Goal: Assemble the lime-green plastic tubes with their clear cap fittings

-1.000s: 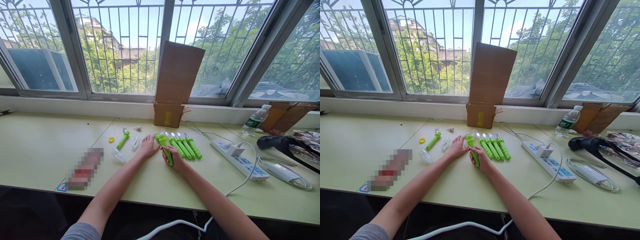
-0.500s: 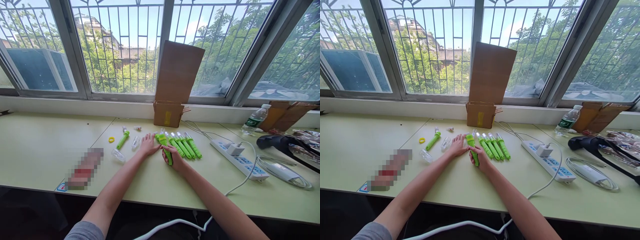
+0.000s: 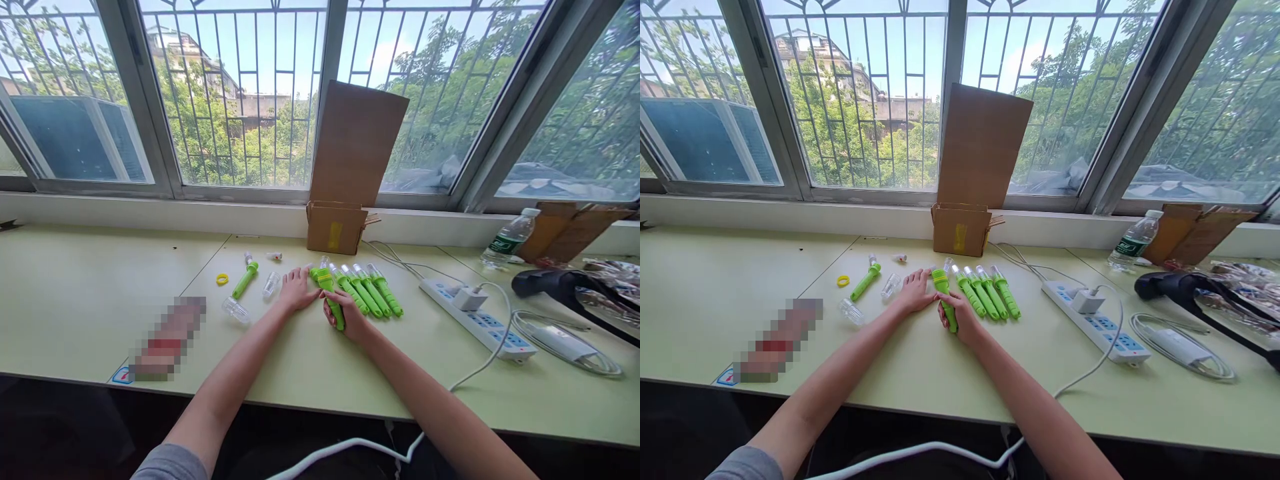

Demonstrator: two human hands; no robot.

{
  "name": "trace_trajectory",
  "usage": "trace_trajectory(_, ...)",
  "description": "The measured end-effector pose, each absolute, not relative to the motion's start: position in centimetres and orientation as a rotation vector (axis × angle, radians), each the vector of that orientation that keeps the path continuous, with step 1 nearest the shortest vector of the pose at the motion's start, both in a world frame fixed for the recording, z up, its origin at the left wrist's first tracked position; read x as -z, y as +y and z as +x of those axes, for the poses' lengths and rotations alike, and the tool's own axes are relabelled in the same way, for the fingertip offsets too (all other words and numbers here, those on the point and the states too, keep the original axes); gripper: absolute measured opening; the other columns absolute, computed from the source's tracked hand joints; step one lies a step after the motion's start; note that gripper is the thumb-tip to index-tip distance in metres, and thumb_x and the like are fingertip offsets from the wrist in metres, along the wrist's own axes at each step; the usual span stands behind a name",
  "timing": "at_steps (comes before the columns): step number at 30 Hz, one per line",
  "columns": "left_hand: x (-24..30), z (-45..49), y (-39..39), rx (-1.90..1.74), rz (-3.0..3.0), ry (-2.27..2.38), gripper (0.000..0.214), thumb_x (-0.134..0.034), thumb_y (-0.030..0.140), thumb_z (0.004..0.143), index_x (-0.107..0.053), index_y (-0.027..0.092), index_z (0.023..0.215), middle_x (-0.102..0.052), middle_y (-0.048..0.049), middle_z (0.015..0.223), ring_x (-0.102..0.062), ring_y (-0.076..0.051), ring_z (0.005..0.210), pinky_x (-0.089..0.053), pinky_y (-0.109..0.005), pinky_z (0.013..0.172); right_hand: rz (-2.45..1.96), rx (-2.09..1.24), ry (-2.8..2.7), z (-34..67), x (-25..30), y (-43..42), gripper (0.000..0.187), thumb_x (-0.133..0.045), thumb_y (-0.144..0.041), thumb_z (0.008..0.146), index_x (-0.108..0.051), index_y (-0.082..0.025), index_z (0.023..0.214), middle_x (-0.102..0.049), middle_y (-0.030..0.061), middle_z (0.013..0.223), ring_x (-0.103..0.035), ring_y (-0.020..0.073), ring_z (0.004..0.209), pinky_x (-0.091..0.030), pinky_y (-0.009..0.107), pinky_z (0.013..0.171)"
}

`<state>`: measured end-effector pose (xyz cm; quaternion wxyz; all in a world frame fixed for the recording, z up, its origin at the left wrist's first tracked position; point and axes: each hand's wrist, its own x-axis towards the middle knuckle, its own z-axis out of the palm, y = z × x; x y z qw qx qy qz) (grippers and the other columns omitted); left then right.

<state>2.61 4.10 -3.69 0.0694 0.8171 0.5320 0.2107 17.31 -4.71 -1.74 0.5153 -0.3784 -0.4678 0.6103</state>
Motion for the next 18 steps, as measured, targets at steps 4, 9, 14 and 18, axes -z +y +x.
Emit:
trace_trajectory(4,3.73,2.63,4.09,-0.634,2.472,1.619,0.077,-0.04,0.065,0.082,-0.032,0.017,0.142,-0.04,-0.0181,0.141,-0.034,-0.033,0.133,-0.024,-0.046,0.109,-0.899,-1.464,-1.132,17.29,1.69,-4.75,0.025,-0.066,-0.04,0.075,-0.057,-0.018,0.081,-0.051,-0.0052,0.048,-0.041,0.0074,0.032,-0.027,0.019,0.029)
trace_trajectory(9,3.59,2.64,4.04,-0.626,2.482,1.621,0.073,-0.041,0.065,0.082,-0.042,0.015,0.135,-0.046,-0.0191,0.134,-0.04,-0.034,0.127,-0.026,-0.046,0.105,-0.894,-1.466,-1.133,17.22,1.57,-4.83,0.024,-0.066,-0.039,0.076,-0.057,-0.017,0.081,-0.051,-0.0053,0.048,-0.04,0.0072,0.032,-0.027,0.019,0.029)
trace_trajectory(14,3.74,2.69,4.08,-0.663,2.49,1.617,0.067,-0.043,0.063,0.083,-0.047,0.016,0.131,-0.051,-0.0176,0.126,-0.044,-0.032,0.121,-0.029,-0.044,0.102,-0.891,-1.469,-1.127,17.22,1.6,-4.8,0.024,-0.066,-0.038,0.076,-0.057,-0.017,0.083,-0.051,-0.0051,0.048,-0.04,0.0074,0.032,-0.027,0.019,0.029)
trace_trajectory(18,3.92,2.73,4.12,-0.729,2.473,1.677,0.058,-0.046,0.053,0.085,-0.047,0.016,0.129,-0.053,-0.0166,0.122,-0.047,-0.031,0.117,-0.033,-0.043,0.099,-0.9,-1.475,-1.124,17.33,1.77,-4.68,0.025,-0.066,-0.039,0.076,-0.057,-0.017,0.083,-0.051,-0.005,0.048,-0.041,0.0075,0.032,-0.028,0.019,0.03)
